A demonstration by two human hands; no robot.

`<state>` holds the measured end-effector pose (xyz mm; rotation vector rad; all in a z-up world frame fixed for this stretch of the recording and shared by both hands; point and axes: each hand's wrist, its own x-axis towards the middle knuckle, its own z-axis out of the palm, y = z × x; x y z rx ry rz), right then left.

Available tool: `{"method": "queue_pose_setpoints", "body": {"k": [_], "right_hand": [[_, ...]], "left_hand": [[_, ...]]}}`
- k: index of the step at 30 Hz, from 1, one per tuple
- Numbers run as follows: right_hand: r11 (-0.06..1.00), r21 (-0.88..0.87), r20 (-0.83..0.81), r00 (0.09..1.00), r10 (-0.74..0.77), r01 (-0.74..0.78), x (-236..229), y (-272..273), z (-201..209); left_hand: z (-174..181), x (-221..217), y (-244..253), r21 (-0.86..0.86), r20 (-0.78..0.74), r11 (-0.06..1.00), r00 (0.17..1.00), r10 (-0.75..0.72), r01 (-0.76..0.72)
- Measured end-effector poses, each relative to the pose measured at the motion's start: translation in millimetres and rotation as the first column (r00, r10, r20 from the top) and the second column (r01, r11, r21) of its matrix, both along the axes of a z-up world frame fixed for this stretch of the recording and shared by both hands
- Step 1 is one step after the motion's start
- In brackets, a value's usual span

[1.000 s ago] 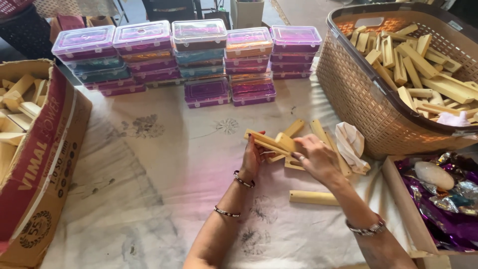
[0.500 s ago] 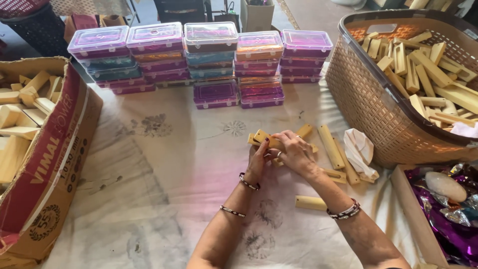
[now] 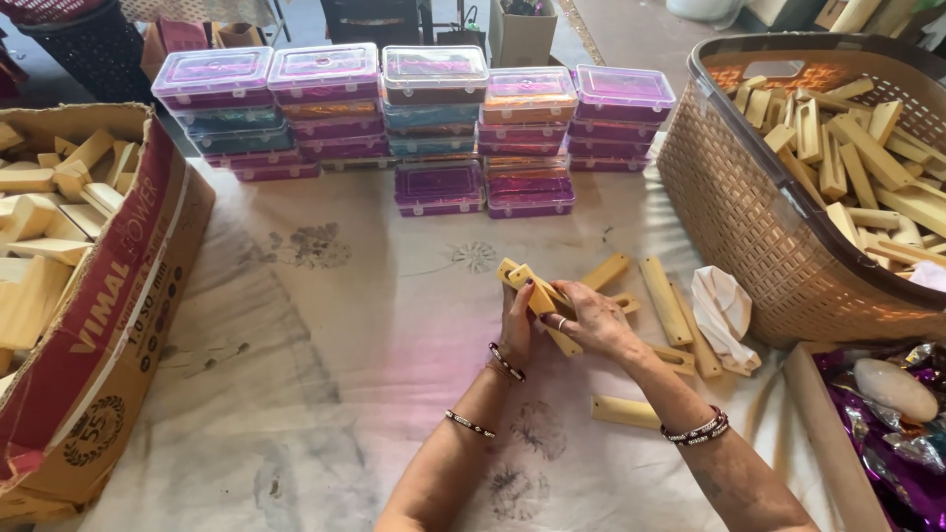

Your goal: Cleaning and organizing small wooden slats on a table and stacking them neatly next to plastic containers.

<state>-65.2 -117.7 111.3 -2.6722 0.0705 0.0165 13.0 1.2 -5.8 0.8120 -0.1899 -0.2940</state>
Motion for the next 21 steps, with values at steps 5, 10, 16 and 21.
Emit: {"method": "queue_pose_setpoints", "body": {"k": [5,10,16,21], "right_hand": [[1.000,0.000,0.084,0.996,0.030,-0.030,13.6,3.0,0.4],[0.995,-0.100,0.121,0.992,0.038,-0.025,48.1,-5.2,10.1],[0.925,-0.376,0.273,0.948,0.164,-0.052,80.8,-5.1,8.2],[0.944,-0.293,0.180,0.961,0.210,-0.152,110.3,-18.6,-51.1]], "left_hand": [[-35.9,19.3,-9.3,-0.193,-0.005,0.981,1.000,0.026,-0.026],[8.3,-1.7,1.1,0.009,0.075,0.951,0.949,0.306,-0.308],[25.2,-9.0,8.7,0.159,0.337,0.771,0.768,0.545,-0.617],[27.7,-8.8,8.5,0.256,0.371,0.759,0.786,0.495,-0.599]]}}
